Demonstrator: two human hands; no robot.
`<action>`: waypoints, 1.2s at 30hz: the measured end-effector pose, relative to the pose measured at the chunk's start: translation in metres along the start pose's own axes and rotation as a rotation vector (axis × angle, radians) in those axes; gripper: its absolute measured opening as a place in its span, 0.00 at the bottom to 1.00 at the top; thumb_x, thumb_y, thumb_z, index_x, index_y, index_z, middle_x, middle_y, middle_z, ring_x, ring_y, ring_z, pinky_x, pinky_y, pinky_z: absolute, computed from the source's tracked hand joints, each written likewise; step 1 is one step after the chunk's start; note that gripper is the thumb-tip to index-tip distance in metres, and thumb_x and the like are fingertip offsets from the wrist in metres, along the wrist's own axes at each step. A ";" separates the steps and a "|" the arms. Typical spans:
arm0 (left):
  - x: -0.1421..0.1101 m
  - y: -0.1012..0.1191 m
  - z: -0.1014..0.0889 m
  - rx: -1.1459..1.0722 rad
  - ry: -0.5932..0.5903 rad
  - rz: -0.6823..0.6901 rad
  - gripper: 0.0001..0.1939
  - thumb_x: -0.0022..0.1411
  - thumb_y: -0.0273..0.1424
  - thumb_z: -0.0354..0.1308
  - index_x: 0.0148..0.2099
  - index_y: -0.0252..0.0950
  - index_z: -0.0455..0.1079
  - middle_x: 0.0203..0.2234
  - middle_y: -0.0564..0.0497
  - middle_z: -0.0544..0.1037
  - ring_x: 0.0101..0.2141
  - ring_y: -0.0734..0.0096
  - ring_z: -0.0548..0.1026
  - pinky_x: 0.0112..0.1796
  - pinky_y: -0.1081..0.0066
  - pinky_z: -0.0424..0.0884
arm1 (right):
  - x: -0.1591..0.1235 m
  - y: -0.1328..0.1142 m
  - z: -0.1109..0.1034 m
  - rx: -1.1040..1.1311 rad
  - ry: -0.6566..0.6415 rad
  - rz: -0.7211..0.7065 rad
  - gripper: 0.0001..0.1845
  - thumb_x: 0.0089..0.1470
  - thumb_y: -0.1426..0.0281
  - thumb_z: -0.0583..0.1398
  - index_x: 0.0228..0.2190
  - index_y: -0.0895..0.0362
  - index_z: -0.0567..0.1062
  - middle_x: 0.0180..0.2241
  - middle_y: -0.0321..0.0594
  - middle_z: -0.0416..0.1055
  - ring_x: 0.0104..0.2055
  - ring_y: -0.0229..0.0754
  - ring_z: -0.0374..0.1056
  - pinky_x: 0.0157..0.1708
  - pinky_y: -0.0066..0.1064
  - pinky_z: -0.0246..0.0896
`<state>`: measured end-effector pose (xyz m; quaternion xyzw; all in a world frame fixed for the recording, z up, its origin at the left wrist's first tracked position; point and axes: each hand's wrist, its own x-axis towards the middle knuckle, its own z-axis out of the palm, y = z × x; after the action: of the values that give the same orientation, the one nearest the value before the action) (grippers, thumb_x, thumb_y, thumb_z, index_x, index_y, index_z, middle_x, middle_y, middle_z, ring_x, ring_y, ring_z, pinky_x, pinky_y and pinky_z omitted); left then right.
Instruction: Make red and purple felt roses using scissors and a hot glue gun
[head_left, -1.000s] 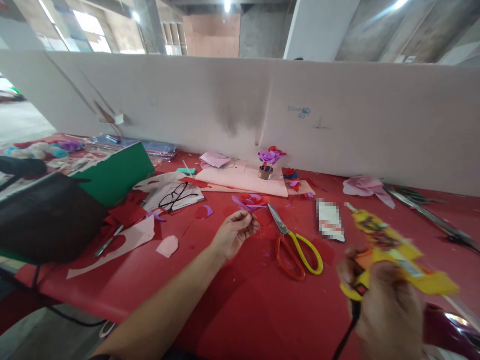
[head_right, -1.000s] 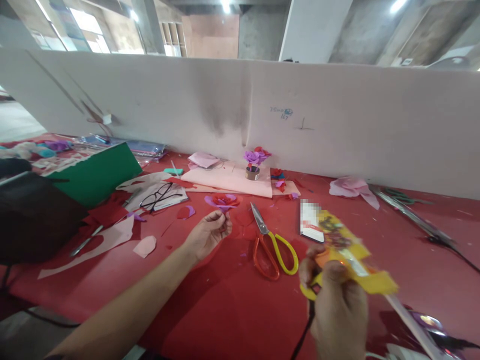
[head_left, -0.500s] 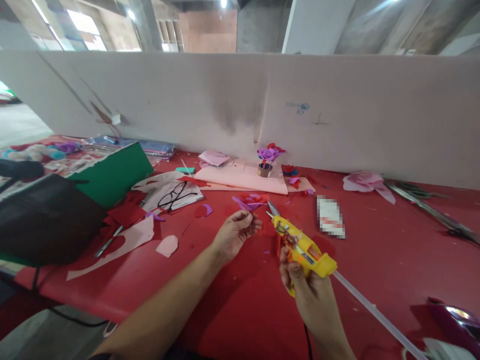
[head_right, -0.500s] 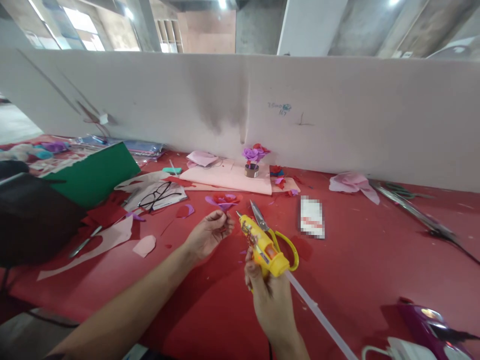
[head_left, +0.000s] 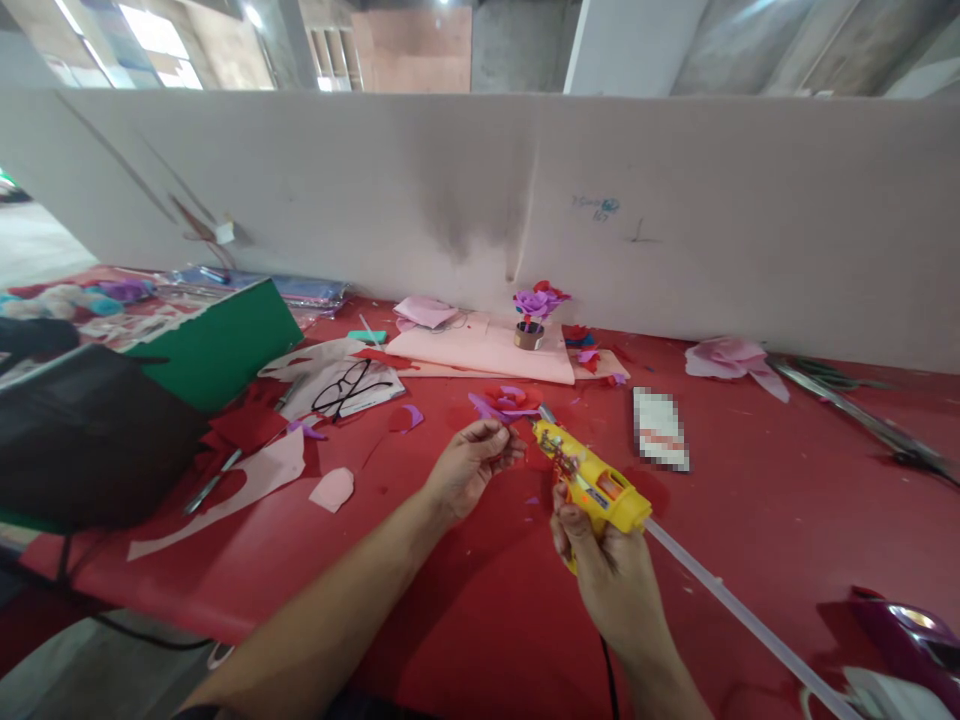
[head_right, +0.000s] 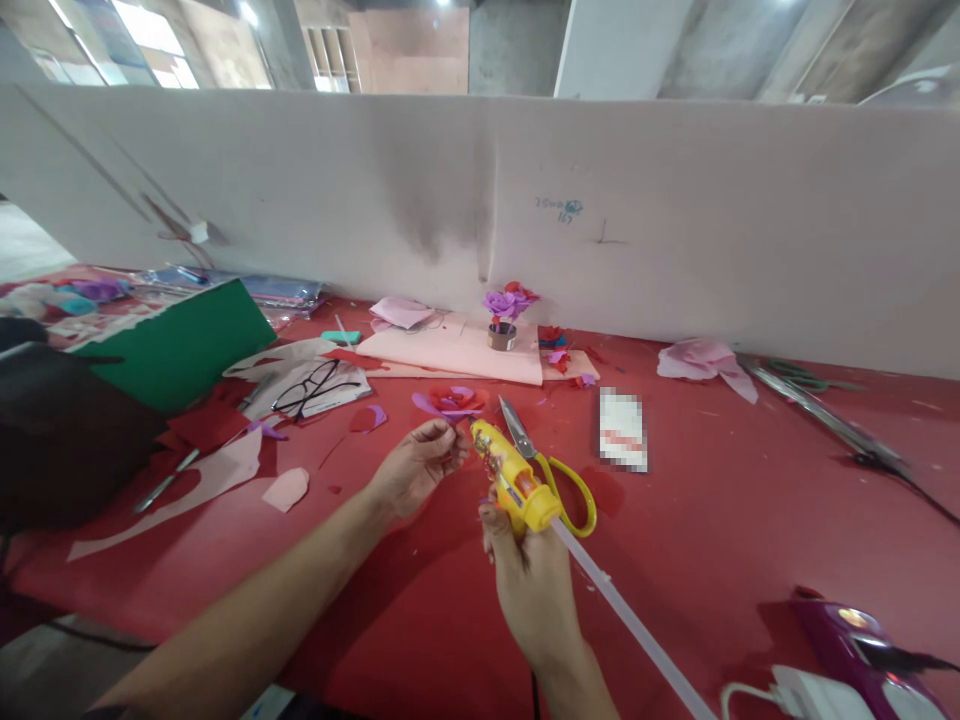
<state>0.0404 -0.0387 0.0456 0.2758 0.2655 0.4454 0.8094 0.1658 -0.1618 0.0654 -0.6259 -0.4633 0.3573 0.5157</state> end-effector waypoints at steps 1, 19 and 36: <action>0.000 0.000 0.000 0.004 0.003 -0.001 0.13 0.43 0.28 0.71 0.28 0.33 0.68 0.23 0.52 0.76 0.26 0.75 0.75 0.30 0.76 0.69 | 0.000 -0.001 0.000 -0.014 0.001 -0.002 0.19 0.57 0.53 0.55 0.25 0.56 0.67 0.18 0.32 0.60 0.20 0.35 0.58 0.22 0.27 0.56; 0.001 -0.002 -0.002 -0.003 0.018 -0.014 0.12 0.42 0.26 0.70 0.29 0.34 0.70 0.24 0.53 0.76 0.27 0.76 0.75 0.30 0.77 0.68 | 0.005 -0.014 -0.002 -0.217 0.016 -0.045 0.24 0.57 0.50 0.51 0.20 0.54 0.61 0.16 0.33 0.59 0.18 0.35 0.58 0.18 0.27 0.54; 0.001 0.001 0.001 -0.064 0.050 -0.052 0.08 0.48 0.24 0.66 0.29 0.32 0.69 0.23 0.52 0.75 0.25 0.77 0.74 0.28 0.78 0.69 | -0.002 -0.013 -0.004 -0.141 0.011 -0.032 0.23 0.56 0.50 0.53 0.20 0.55 0.62 0.17 0.32 0.60 0.18 0.34 0.57 0.19 0.27 0.55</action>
<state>0.0408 -0.0370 0.0467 0.2318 0.2783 0.4390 0.8222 0.1659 -0.1640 0.0788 -0.6550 -0.4946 0.3120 0.4786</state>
